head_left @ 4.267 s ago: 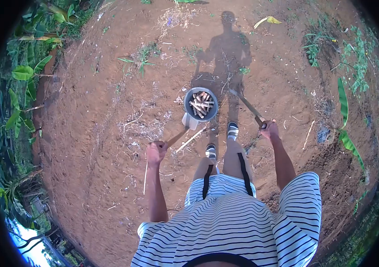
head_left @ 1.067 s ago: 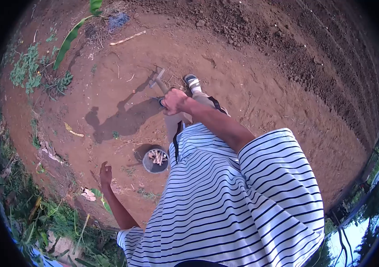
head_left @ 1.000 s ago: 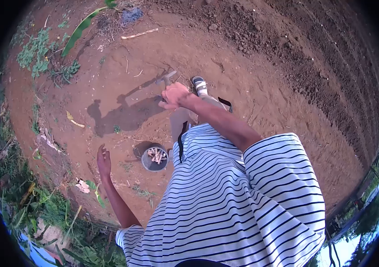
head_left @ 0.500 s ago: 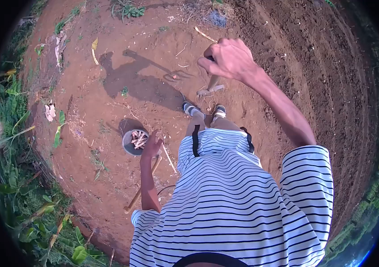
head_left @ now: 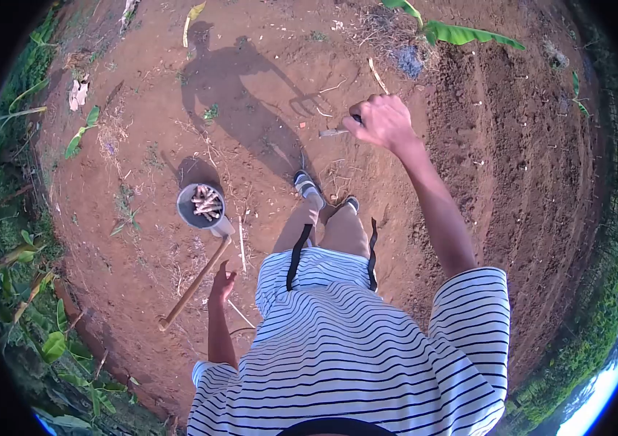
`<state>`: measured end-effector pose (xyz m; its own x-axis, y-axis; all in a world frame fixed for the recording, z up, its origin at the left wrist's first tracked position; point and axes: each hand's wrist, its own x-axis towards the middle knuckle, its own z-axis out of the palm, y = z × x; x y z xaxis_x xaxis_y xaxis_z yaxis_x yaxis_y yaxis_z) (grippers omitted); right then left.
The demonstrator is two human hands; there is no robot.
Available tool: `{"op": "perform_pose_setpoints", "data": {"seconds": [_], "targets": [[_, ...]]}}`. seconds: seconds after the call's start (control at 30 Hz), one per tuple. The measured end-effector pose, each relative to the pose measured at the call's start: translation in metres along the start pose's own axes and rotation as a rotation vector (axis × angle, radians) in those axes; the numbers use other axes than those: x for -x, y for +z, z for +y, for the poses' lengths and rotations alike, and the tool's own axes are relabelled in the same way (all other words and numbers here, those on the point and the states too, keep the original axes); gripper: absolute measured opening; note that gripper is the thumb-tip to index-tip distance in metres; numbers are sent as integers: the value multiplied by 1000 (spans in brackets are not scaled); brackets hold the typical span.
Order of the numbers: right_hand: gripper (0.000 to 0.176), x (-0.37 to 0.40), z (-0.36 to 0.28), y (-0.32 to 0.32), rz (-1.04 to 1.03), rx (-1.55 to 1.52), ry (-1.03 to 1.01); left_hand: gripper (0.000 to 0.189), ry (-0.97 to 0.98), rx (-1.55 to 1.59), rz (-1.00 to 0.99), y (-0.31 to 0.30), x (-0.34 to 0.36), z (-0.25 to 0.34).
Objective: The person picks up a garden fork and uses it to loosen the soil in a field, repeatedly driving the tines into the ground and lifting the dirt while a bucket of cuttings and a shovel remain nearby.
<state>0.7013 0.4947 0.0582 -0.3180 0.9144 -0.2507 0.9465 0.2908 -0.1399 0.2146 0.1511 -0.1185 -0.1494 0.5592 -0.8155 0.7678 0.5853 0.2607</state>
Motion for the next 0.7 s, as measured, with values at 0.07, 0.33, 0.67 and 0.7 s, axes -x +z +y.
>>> {"op": "perform_pose_setpoints", "data": {"seconds": [0.07, 0.33, 0.67, 0.7], "targets": [[55, -57, 26, 133, -164, -86, 70, 51, -23, 228, 13, -6, 15, -5], [58, -69, 19, 119, -210, 0, 140, 56, -199, 482, 87, -2, 14, -30], [55, -36, 5, 138, -419, -78, 214, 43, -44, 447, -5, -11, -53, 33], [55, -38, 6, 136, -413, -77, 220, 42, -51, 454, 3, -15, -57, 46]]}}
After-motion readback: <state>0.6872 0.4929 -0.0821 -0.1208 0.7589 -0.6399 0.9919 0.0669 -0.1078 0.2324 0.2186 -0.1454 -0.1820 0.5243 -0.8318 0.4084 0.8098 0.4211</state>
